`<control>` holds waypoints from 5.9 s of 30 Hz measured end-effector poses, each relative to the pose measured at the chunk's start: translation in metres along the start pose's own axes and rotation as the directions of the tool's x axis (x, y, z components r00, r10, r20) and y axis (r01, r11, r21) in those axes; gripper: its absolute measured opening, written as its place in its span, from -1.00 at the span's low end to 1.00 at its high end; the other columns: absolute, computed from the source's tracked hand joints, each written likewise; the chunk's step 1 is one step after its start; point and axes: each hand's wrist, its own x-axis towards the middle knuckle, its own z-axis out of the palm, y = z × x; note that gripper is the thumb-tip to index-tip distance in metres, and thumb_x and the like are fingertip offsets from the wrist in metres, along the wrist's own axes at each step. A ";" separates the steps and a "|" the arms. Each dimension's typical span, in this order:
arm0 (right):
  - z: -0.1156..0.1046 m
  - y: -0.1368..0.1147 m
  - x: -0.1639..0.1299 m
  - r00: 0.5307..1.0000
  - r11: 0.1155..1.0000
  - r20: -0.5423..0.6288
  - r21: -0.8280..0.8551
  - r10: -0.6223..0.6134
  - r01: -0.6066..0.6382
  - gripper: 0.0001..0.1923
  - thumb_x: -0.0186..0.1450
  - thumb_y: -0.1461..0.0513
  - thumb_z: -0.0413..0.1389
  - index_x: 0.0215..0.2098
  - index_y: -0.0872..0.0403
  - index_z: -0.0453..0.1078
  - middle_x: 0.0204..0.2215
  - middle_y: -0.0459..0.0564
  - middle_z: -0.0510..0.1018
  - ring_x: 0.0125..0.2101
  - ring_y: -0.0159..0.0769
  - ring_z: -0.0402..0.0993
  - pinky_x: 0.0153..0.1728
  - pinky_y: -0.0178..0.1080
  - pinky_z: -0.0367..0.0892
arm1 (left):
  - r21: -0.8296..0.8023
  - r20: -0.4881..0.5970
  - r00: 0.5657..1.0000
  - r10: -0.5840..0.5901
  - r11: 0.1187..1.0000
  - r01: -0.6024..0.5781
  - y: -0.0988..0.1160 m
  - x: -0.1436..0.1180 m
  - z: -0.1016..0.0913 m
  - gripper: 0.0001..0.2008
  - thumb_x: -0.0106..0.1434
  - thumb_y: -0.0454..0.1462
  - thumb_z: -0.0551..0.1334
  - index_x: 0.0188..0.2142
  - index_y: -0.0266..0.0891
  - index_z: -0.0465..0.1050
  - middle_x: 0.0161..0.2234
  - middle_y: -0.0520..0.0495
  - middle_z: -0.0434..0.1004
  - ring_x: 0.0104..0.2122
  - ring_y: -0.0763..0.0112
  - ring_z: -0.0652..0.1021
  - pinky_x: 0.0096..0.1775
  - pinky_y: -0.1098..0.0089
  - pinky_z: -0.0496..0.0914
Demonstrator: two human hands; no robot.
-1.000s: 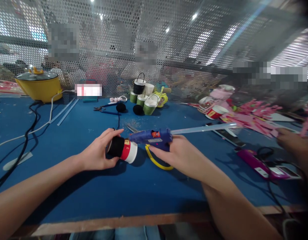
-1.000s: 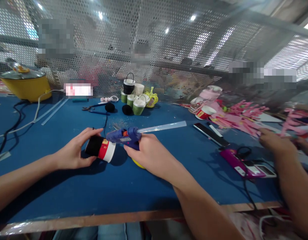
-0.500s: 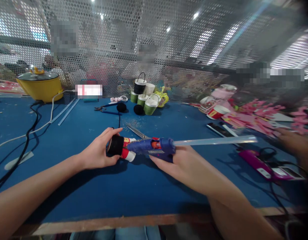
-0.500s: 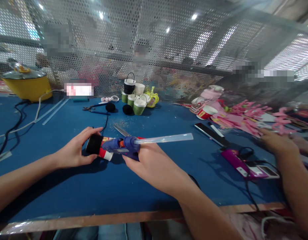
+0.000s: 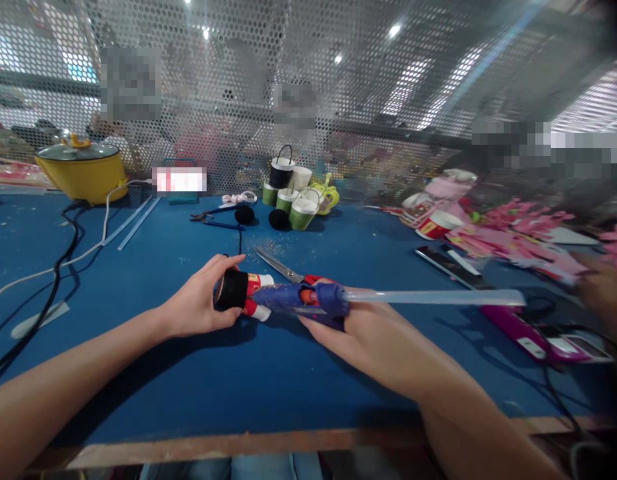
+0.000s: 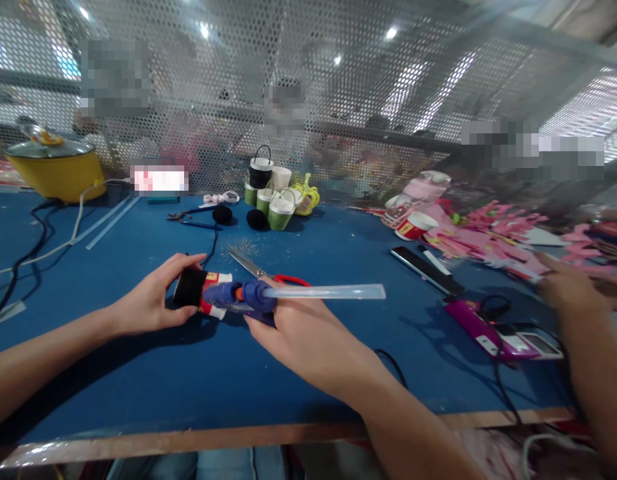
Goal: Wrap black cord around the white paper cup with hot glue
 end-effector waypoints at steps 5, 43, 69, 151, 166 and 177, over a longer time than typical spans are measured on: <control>0.001 0.001 0.000 0.998 0.998 -0.014 -0.014 -0.059 0.059 -0.78 0.24 0.20 -0.05 -0.27 0.09 0.39 -0.30 0.03 0.55 -0.32 -0.20 0.47 -0.32 -0.25 0.31 | 0.004 -0.003 1.000 -0.005 1.000 0.005 0.000 0.000 0.000 -0.35 0.02 -0.31 0.20 0.11 -0.28 0.04 -0.15 -0.15 0.26 -0.14 0.23 0.36 -0.05 0.17 0.28; 0.000 0.004 0.014 0.996 0.996 -0.090 0.089 -0.018 0.026 -0.74 0.22 0.19 -0.04 -0.61 0.05 0.26 -0.73 -0.13 0.31 -0.64 -0.37 0.25 -0.59 -0.30 0.09 | -0.022 -0.030 0.999 0.043 0.999 -0.044 -0.001 -0.001 0.003 -0.33 0.01 -0.35 0.20 0.13 -0.24 0.02 -0.17 -0.13 0.27 -0.17 0.27 0.36 -0.07 0.21 0.30; 0.050 0.083 0.112 0.888 0.873 -0.128 0.289 0.442 -0.393 -0.63 0.18 0.18 0.07 -0.76 0.08 0.22 -0.72 0.03 0.38 -0.53 -0.23 0.39 -0.43 -0.19 0.25 | 0.034 -0.040 0.999 0.031 0.999 -0.029 -0.003 -0.001 0.005 -0.22 0.00 -0.37 0.19 0.19 -0.20 -0.10 -0.12 -0.15 0.24 -0.09 0.19 0.34 -0.02 0.10 0.28; 0.057 -0.015 0.065 0.964 0.860 -0.262 0.500 0.039 0.101 -0.82 0.27 0.21 -0.09 -0.48 0.06 0.10 -0.48 -0.10 0.24 -0.44 -0.38 0.19 -0.37 -0.27 0.16 | -0.433 0.130 0.975 -0.182 0.874 0.221 -0.004 -0.003 0.012 -0.57 0.18 -0.10 0.15 -0.02 -0.27 0.21 -0.16 -0.14 0.43 -0.17 0.21 0.47 -0.16 0.22 0.39; 0.052 -0.011 0.066 0.979 0.771 -0.204 0.627 0.028 0.109 -0.80 0.26 0.17 -0.05 -0.49 0.09 0.19 -0.50 -0.12 0.29 -0.43 -0.40 0.23 -0.38 -0.29 0.17 | -0.258 0.099 0.994 -0.046 0.964 0.071 -0.001 -0.005 0.007 -0.59 0.16 -0.14 0.18 -0.02 -0.22 0.20 -0.18 -0.11 0.37 -0.24 0.29 0.45 -0.21 0.28 0.40; 0.059 -0.016 0.066 0.966 0.816 -0.247 0.572 0.074 0.083 -0.80 0.26 0.18 -0.06 -0.51 0.06 0.13 -0.53 -0.13 0.26 -0.45 -0.39 0.21 -0.37 -0.28 0.17 | -0.292 0.053 0.993 -0.106 0.949 0.117 0.002 -0.004 0.011 -0.57 0.13 -0.14 0.21 -0.04 -0.22 0.21 -0.18 -0.11 0.35 -0.23 0.28 0.43 -0.22 0.27 0.37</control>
